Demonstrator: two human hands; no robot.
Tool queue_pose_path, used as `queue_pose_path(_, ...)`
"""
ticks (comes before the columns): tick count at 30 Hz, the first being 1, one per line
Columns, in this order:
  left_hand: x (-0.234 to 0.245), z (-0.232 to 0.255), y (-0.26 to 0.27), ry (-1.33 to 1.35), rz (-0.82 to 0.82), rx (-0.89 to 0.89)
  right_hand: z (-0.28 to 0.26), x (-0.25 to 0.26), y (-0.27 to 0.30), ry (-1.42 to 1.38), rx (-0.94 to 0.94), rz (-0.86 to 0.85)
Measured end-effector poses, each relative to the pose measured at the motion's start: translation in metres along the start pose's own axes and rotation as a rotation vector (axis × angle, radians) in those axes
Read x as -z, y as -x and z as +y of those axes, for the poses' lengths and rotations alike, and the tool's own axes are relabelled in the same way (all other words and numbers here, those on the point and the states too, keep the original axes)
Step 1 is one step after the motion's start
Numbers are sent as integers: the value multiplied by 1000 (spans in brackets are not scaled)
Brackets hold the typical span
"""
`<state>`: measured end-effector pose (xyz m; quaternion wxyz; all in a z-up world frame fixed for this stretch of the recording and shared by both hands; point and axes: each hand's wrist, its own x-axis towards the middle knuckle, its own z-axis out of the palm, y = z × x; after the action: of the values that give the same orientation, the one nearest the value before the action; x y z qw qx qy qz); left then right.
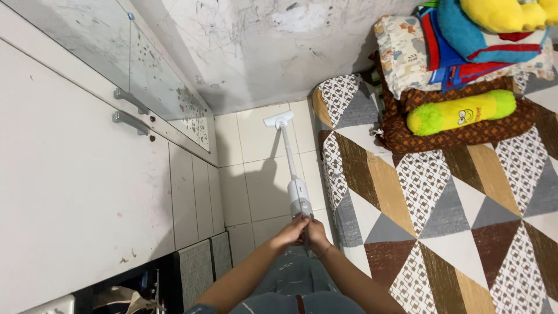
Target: Vacuuming the tiled floor in a bedroom using a handheld vacuum cleaner.
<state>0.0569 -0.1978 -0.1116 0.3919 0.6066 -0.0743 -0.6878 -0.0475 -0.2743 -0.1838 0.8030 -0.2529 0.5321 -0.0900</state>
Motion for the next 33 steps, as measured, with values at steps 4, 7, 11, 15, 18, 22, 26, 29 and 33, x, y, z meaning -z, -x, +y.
queue_pose_path(4, -21, -15, 25, -121, -53, 23, 21, 24, 29, 77, 14, 62)
queue_pose_path(7, -30, -52, 30, -114, -72, -8, 32, 27, 68, 126, 1, 98)
queue_pose_path(11, -43, -113, 16, -154, -151, -166, 67, 46, 104, 120, 0, 110)
queue_pose_path(15, -63, -134, 43, -231, -234, 73, 97, 70, 135, 221, -3, 163)
queue_pose_path(18, -82, -146, 59, -256, -350, 135, 112, 97, 159, 338, -17, 213)
queue_pose_path(22, -103, -157, 74, -326, -539, 198, 138, 132, 182, 332, 2, 210)
queue_pose_path(26, -130, -146, 103, -398, -662, 243, 139, 155, 223, 274, 2, 214)
queue_pose_path(29, -151, -143, 123, -381, -772, 251, 148, 182, 244, 267, -4, 223)
queue_pose_path(33, -184, -155, 134, -475, -781, 264, 157, 212, 289, 217, -57, 256)
